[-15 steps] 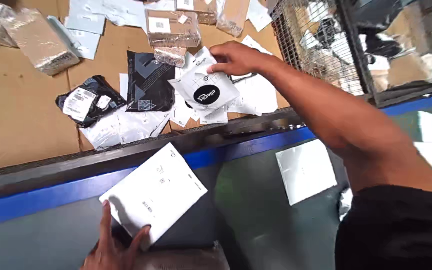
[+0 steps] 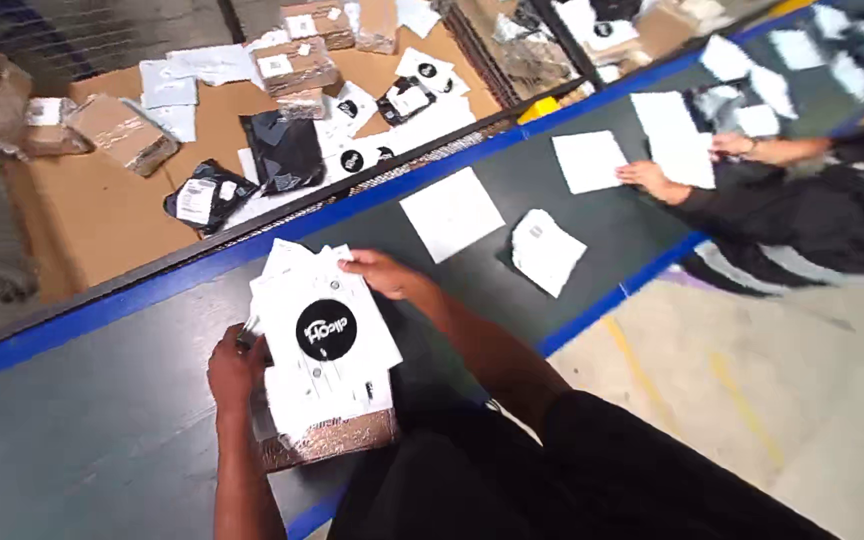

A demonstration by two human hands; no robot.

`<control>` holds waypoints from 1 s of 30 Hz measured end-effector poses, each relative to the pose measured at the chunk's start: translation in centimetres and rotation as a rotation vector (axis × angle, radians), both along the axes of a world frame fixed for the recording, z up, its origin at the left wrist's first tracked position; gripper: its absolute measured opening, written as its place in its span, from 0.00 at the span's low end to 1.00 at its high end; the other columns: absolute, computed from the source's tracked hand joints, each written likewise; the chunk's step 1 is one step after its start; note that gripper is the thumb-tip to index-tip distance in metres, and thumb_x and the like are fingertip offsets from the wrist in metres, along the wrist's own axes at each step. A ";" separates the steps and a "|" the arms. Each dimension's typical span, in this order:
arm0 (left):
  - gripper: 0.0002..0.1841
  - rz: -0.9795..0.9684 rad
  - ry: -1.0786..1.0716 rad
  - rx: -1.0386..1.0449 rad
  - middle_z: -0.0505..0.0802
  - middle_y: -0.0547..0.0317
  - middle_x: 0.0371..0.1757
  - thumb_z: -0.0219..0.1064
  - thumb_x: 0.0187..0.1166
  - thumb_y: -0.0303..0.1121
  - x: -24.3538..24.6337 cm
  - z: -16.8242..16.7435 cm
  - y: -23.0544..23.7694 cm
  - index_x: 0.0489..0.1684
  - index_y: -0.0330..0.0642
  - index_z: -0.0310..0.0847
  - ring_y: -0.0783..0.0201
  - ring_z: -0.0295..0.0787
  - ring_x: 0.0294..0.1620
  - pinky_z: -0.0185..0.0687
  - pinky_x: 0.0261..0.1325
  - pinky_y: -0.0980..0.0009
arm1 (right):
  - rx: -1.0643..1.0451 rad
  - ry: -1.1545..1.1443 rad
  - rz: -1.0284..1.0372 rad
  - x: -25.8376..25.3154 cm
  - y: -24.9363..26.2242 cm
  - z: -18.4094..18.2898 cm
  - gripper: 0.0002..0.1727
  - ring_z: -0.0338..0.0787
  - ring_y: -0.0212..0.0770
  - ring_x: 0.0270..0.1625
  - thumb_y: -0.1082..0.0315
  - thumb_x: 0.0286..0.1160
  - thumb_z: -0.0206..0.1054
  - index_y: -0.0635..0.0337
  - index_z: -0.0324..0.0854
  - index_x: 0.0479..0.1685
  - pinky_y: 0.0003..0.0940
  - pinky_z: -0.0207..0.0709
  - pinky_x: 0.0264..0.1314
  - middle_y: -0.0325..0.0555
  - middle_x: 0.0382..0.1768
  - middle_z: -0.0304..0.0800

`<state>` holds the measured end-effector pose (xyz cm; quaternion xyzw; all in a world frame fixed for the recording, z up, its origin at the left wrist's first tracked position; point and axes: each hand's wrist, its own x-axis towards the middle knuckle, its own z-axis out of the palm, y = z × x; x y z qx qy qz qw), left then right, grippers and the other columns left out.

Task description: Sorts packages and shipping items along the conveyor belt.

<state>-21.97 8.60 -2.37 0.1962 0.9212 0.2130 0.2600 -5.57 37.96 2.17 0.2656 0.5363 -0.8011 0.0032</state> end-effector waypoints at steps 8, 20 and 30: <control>0.27 0.020 -0.074 0.196 0.94 0.48 0.32 0.60 0.85 0.54 6.1 1.4 -13.5 0.61 0.37 0.84 0.53 0.93 0.31 0.88 0.43 0.42 | 0.453 -0.218 -0.319 17.8 -11.4 -1.5 0.25 0.90 0.34 0.58 0.52 0.96 0.49 0.64 0.75 0.71 0.36 0.84 0.67 0.47 0.55 0.90; 0.17 0.414 -0.473 0.744 0.95 0.49 0.32 0.58 0.91 0.36 7.4 -0.4 -17.5 0.54 0.27 0.83 0.57 0.94 0.30 0.94 0.43 0.57 | 0.120 0.050 -0.281 5.4 -9.5 7.6 0.22 0.91 0.28 0.48 0.45 0.94 0.47 0.41 0.77 0.73 0.33 0.90 0.50 0.31 0.52 0.91; 0.33 0.448 -0.370 0.503 0.79 0.33 0.74 0.61 0.79 0.25 10.5 -0.3 -24.7 0.83 0.20 0.53 0.62 0.79 0.71 0.76 0.76 0.65 | 0.422 0.047 0.239 -12.2 -27.0 -0.6 0.26 0.90 0.51 0.57 0.56 0.96 0.48 0.74 0.77 0.65 0.47 0.81 0.64 0.64 0.54 0.88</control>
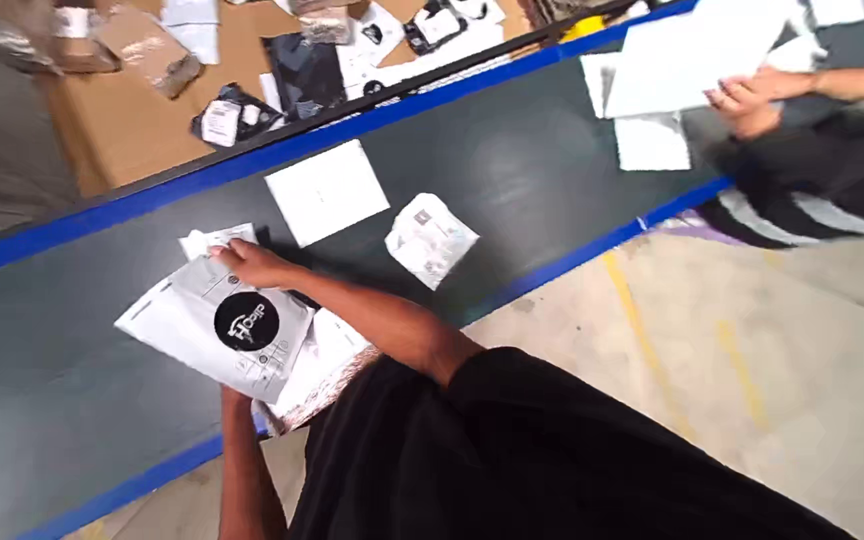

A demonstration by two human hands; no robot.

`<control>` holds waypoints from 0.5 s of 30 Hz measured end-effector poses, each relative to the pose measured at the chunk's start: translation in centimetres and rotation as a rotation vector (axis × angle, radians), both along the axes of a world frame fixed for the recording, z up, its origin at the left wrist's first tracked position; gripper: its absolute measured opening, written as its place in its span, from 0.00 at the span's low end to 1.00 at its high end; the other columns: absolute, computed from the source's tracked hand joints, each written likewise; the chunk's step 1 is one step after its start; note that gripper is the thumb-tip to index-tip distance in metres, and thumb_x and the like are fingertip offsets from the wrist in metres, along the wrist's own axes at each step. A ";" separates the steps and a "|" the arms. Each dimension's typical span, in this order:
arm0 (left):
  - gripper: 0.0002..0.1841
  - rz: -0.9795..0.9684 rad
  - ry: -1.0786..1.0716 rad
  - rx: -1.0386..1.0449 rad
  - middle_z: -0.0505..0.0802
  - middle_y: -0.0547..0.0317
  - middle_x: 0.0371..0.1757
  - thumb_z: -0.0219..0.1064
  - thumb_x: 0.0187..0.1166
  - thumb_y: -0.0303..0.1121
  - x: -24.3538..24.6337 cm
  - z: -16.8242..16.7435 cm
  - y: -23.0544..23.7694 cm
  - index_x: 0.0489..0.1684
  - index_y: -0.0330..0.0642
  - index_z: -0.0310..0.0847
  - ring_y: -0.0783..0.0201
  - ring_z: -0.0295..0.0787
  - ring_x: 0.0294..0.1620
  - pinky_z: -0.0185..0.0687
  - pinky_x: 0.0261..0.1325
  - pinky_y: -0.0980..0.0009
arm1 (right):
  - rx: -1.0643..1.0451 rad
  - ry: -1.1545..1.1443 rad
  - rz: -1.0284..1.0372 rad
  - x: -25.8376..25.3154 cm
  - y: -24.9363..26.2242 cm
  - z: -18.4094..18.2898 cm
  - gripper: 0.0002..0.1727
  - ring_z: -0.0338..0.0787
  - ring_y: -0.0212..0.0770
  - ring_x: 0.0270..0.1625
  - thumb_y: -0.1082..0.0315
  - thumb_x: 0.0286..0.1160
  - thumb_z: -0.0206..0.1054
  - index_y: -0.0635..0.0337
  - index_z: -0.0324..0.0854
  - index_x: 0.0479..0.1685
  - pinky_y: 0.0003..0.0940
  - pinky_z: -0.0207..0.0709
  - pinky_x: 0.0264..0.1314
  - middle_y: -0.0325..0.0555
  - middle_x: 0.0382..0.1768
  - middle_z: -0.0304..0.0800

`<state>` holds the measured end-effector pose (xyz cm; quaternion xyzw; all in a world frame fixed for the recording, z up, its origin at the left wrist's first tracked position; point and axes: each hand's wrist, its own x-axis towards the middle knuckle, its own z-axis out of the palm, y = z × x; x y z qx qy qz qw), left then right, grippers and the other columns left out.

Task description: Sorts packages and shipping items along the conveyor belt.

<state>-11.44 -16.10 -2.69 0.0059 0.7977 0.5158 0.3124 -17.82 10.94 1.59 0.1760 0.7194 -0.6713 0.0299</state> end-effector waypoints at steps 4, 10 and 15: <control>0.13 0.033 0.077 0.131 0.93 0.62 0.46 0.62 0.81 0.27 -1.2 1.0 -1.4 0.60 0.33 0.77 0.73 0.92 0.45 0.91 0.53 0.68 | 0.055 0.080 -0.040 7.3 3.0 3.1 0.21 0.84 0.39 0.36 0.55 0.93 0.55 0.68 0.81 0.48 0.38 0.80 0.44 0.49 0.34 0.84; 0.16 0.135 0.115 -0.115 0.90 0.66 0.28 0.62 0.89 0.43 1.3 1.9 -4.3 0.49 0.36 0.85 0.76 0.88 0.27 0.90 0.38 0.74 | 0.443 -0.366 -0.561 25.7 13.3 0.7 0.35 0.92 0.43 0.57 0.40 0.79 0.67 0.59 0.76 0.74 0.47 0.87 0.62 0.52 0.60 0.90; 0.15 0.329 0.193 -0.120 0.93 0.62 0.27 0.64 0.87 0.40 1.2 1.2 -7.3 0.43 0.36 0.88 0.72 0.90 0.25 0.92 0.37 0.70 | 0.367 -0.550 -0.193 23.8 7.7 -3.9 0.42 0.93 0.49 0.53 0.34 0.70 0.72 0.58 0.76 0.73 0.56 0.86 0.60 0.54 0.52 0.92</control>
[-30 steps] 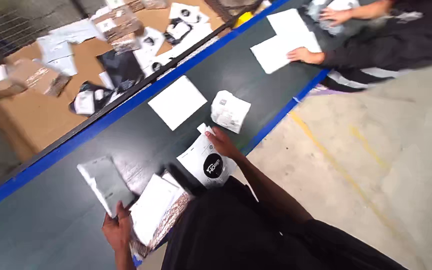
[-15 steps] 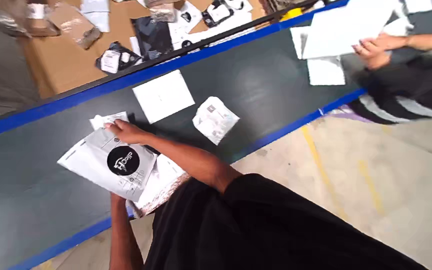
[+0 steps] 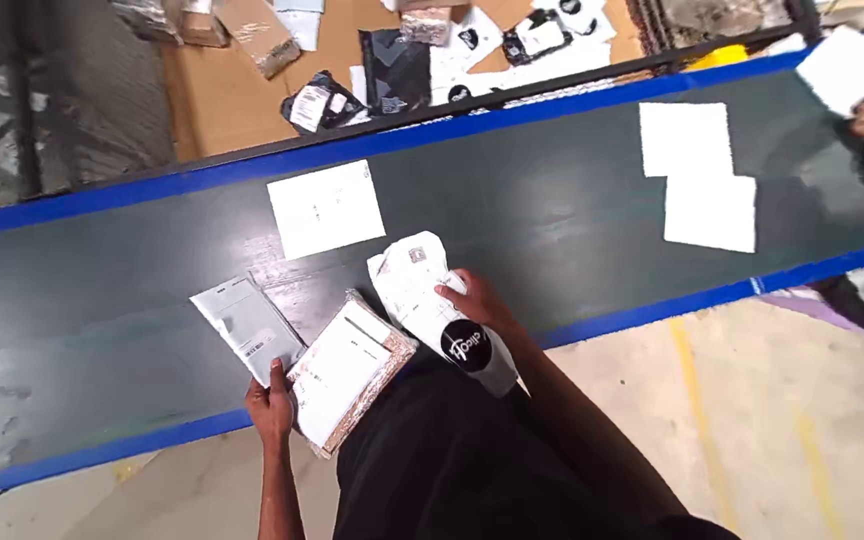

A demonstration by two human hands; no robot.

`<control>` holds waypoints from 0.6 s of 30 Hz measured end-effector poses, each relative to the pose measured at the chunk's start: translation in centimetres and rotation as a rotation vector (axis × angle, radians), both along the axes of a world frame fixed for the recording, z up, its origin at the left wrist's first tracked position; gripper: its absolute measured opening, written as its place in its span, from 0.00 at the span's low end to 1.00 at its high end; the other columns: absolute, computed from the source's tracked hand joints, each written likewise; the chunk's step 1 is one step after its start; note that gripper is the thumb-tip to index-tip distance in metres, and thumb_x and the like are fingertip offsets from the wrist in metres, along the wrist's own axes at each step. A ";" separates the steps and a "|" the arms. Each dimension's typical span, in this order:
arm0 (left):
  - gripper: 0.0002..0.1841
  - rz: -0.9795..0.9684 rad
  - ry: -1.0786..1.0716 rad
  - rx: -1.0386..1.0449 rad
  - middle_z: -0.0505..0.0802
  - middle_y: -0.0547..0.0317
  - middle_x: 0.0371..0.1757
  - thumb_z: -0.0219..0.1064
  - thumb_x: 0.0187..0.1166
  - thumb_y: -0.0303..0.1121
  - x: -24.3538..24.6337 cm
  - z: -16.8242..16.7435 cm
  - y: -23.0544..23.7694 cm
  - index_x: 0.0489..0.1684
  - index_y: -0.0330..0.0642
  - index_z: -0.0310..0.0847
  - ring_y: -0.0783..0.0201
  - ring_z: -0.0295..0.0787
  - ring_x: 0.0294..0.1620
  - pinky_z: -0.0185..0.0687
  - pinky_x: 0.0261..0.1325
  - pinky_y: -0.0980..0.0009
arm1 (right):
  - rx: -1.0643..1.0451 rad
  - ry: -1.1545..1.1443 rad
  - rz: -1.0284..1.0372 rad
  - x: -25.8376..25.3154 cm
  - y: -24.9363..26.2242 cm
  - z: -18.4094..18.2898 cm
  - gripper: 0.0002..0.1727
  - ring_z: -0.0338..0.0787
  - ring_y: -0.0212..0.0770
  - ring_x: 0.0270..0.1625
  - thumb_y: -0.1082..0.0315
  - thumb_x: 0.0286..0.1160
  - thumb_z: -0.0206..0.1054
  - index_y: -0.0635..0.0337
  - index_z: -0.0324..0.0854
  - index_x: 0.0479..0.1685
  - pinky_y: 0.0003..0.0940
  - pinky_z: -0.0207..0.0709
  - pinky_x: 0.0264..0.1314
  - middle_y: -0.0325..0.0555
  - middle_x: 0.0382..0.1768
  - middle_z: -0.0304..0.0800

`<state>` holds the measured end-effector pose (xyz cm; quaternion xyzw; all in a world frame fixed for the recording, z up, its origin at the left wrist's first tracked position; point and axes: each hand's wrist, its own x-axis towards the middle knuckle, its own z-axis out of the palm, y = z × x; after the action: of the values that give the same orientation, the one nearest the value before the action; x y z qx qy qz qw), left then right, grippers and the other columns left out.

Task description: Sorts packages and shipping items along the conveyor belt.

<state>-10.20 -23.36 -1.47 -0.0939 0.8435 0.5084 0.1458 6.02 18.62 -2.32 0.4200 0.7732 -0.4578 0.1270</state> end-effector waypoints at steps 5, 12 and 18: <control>0.15 0.108 0.008 0.020 0.94 0.59 0.29 0.65 0.87 0.40 -1.2 -0.2 -3.7 0.43 0.36 0.89 0.69 0.92 0.27 0.93 0.38 0.67 | -0.288 0.367 0.289 -11.5 0.1 3.4 0.21 0.91 0.33 0.45 0.48 0.83 0.67 0.58 0.84 0.56 0.37 0.86 0.54 0.42 0.43 0.92; 0.17 0.195 0.012 -0.077 0.95 0.55 0.30 0.67 0.85 0.43 -5.3 -0.4 -7.3 0.43 0.35 0.89 0.65 0.93 0.28 0.93 0.40 0.62 | 0.279 0.515 -0.052 -24.3 13.0 9.8 0.45 0.86 0.55 0.70 0.48 0.78 0.72 0.55 0.55 0.91 0.58 0.80 0.71 0.58 0.73 0.82; 0.20 0.221 -0.056 -0.100 0.95 0.52 0.36 0.65 0.86 0.45 -8.7 0.7 -12.9 0.51 0.32 0.87 0.65 0.93 0.34 0.92 0.47 0.61 | 0.038 0.578 1.022 -38.0 -16.6 1.2 0.33 0.79 0.45 0.81 0.44 0.84 0.64 0.49 0.73 0.84 0.52 0.71 0.85 0.42 0.83 0.76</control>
<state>-18.88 -36.29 -0.75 -0.2074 0.8480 0.4758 0.1075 -32.03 2.03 -1.08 -0.1456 0.8890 -0.4204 0.1080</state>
